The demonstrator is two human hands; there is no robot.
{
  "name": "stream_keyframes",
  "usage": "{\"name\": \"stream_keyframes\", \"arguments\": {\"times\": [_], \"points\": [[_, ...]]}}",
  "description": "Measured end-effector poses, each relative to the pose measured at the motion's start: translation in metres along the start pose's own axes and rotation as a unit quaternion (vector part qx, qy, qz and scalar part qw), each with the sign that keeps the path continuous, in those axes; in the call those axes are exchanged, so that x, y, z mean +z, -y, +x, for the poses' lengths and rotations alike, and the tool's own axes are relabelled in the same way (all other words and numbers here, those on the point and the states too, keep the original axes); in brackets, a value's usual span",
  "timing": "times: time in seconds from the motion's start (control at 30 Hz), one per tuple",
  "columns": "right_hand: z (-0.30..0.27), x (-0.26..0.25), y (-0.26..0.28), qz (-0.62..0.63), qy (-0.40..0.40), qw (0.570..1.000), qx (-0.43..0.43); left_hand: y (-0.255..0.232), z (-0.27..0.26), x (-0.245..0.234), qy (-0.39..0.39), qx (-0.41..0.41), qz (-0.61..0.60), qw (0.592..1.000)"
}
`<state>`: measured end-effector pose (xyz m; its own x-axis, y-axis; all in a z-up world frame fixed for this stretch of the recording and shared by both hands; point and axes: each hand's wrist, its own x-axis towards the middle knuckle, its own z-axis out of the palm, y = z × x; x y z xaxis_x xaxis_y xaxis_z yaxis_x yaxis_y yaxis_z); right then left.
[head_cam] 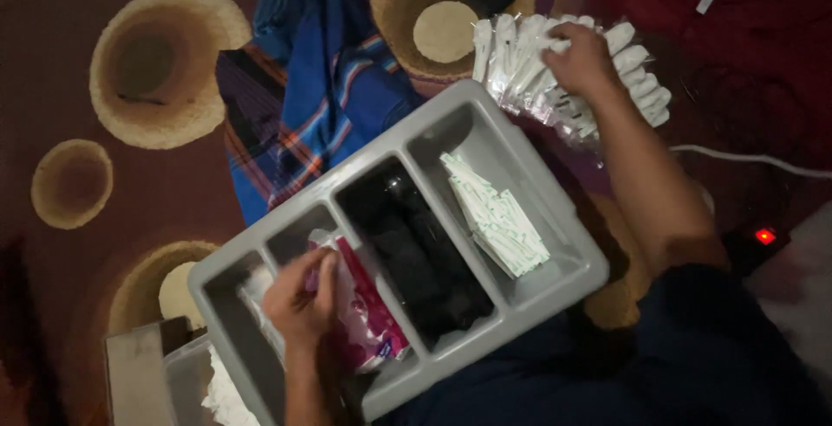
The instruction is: Wrapping individual plastic forks and spoons in paper napkins and organizing them into a plastic tray.
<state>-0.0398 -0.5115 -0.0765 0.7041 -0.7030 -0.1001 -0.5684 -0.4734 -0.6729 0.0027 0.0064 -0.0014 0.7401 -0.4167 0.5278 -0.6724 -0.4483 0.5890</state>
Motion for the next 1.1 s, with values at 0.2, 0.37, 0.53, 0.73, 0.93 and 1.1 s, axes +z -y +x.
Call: {"name": "stream_keyframes", "arguments": {"times": [0.2, 0.37, 0.53, 0.73, 0.93, 1.1], "points": [[-0.096, -0.009, 0.110, 0.210, 0.137, 0.940, -0.231, 0.018, 0.044, -0.068, 0.023, 0.047, 0.162, 0.985], [-0.116, 0.028, 0.116, 0.088, 0.044, 0.936, -0.338, 0.111, 0.028, -0.092, 0.086, -0.009, 0.282, 0.955], [-0.134, 0.020, 0.132, 0.009, 0.063, 0.932, -0.358, 0.119, 0.033, -0.113, 0.130, -0.049, 0.365, 0.921], [-0.146, 0.016, 0.137, -0.032, 0.054, 0.933, -0.355, 0.108, 0.043, -0.145, 0.142, -0.040, 0.379, 0.914], [-0.149, 0.017, 0.146, 0.011, 0.052, 0.916, -0.398, 0.065, 0.032, -0.172, 0.106, -0.044, 0.400, 0.909], [-0.144, 0.027, 0.151, 0.022, 0.021, 0.890, -0.455, 0.067, 0.015, -0.181, 0.078, -0.039, 0.411, 0.907]]}}
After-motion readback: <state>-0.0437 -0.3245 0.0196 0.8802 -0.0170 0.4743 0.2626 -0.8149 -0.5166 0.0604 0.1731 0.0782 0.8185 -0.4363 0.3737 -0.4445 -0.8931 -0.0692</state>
